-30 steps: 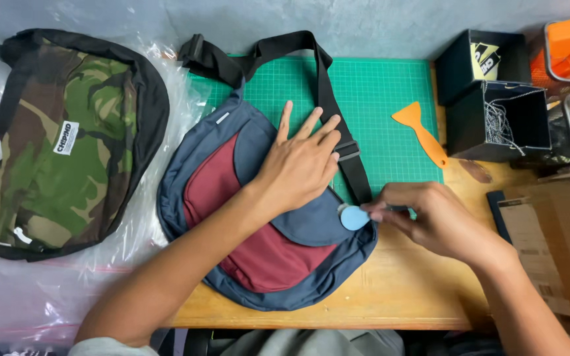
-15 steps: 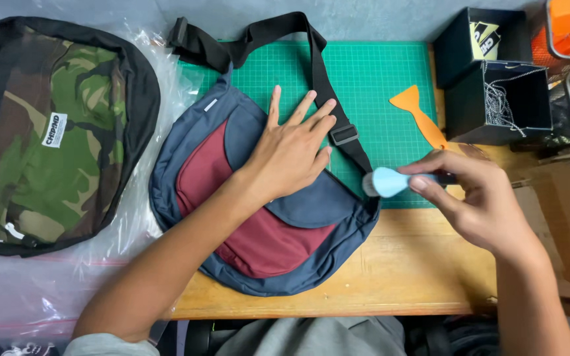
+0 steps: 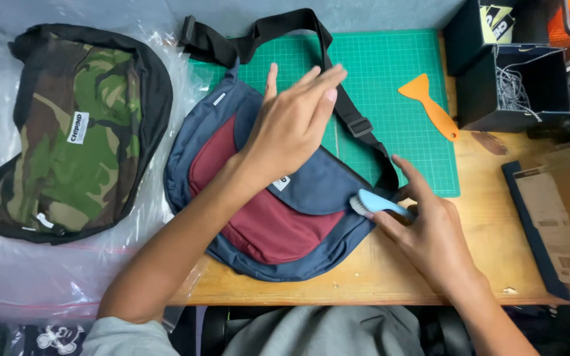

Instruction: The person uses a light blue brush to clean the exterior of a blue and maroon sling bag on a green cutting mat. They scrub the front pocket, the main body, and the shoulder strap, then briefly use an orange plastic scraper on the pocket before resuming brushing. The bag is flipped over to clean the back side as well.

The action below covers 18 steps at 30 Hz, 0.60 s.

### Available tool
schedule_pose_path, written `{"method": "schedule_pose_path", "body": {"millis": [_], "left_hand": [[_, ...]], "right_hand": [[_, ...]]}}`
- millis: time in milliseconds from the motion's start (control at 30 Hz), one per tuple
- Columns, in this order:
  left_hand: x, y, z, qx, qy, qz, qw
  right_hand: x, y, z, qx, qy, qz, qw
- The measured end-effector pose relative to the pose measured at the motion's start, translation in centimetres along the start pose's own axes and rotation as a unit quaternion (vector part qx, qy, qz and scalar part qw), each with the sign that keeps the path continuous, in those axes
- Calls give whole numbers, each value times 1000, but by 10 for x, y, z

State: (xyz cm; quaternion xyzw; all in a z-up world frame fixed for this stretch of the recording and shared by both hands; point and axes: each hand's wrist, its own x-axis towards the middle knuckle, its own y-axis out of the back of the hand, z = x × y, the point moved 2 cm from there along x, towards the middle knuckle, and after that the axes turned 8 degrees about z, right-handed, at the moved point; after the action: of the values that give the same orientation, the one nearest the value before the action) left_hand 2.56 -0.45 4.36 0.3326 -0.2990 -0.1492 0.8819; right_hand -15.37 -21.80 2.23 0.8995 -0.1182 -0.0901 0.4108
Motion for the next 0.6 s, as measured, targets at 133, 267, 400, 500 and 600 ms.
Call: {"method": "schedule_pose_path", "body": {"millis": [133,267,400,500,600], "left_hand": [[5,65,32,-65,-16,82,994],[9,113,39,-36,-73,113,990],[9,111,-13,126,-5,16,992],[7,91,-64,234,65,-54,969],[5,96,-73,203,110,-73,970]], "right_hand": [[10,4,12,107,19,17,994],[43,25,25,32,127,205,970],[97,31,35,-4,261,267,928],[110,30,42,-25,261,254,931],[98,30,45,19,253,256,933]]}}
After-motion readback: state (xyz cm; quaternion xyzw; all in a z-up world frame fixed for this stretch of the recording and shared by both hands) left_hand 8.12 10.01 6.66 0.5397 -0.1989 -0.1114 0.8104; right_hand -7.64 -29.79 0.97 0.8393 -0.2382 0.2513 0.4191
